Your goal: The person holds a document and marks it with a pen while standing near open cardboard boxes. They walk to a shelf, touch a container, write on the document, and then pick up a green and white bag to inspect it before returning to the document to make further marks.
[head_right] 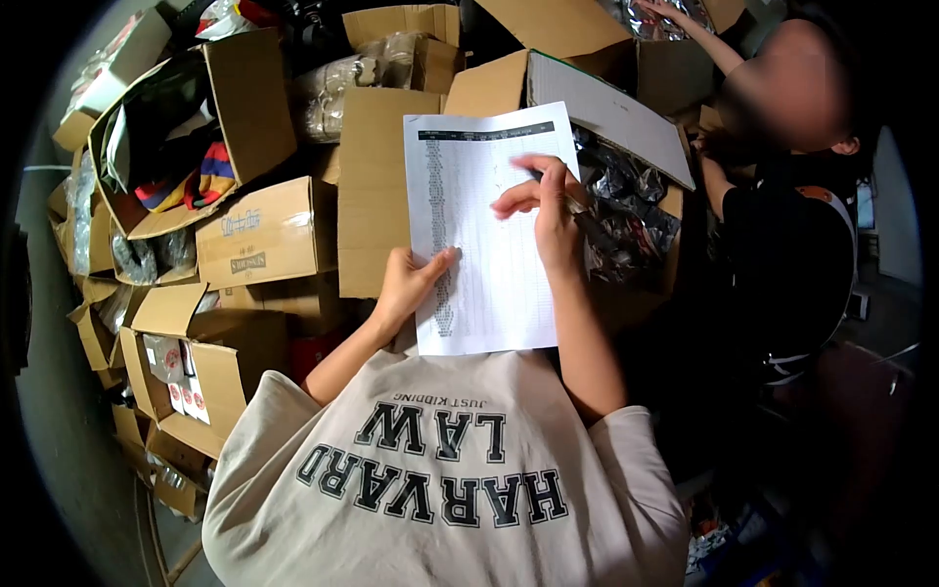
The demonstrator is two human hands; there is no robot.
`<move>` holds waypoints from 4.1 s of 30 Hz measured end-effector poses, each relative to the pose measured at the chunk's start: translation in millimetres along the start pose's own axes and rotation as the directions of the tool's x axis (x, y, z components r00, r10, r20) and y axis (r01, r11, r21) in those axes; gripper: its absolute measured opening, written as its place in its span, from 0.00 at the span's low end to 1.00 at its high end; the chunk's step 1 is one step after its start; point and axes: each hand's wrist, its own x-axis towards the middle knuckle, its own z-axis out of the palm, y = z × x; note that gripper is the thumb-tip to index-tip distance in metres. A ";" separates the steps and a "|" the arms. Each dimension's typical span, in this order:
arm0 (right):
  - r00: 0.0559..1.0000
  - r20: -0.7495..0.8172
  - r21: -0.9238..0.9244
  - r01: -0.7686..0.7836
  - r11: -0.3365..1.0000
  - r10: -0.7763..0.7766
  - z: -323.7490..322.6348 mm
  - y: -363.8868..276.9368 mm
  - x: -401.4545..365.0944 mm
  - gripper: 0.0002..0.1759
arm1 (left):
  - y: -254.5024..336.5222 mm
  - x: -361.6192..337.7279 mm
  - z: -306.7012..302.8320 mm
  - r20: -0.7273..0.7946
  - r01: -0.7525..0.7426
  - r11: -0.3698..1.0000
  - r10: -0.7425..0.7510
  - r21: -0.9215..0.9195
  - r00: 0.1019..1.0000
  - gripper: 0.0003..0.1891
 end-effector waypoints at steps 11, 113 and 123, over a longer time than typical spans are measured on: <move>0.971 -0.133 -0.173 -0.222 0.960 0.201 5.4 42.2 -4.4 0.21 | 5.0 -6.2 0.2 -0.036 0.008 0.991 -0.003 0.134 0.999 0.18; 0.966 -0.258 -0.002 0.029 1.000 -0.028 -76.4 -84.1 -124.3 0.13 | 104.1 -92.0 -12.3 0.034 -0.328 0.904 0.350 -0.274 0.936 0.14; 0.955 -0.292 0.289 0.033 0.957 0.055 -78.3 -71.9 -126.9 0.19 | 108.3 -100.7 -14.8 0.048 -0.367 0.875 0.401 -0.317 0.915 0.14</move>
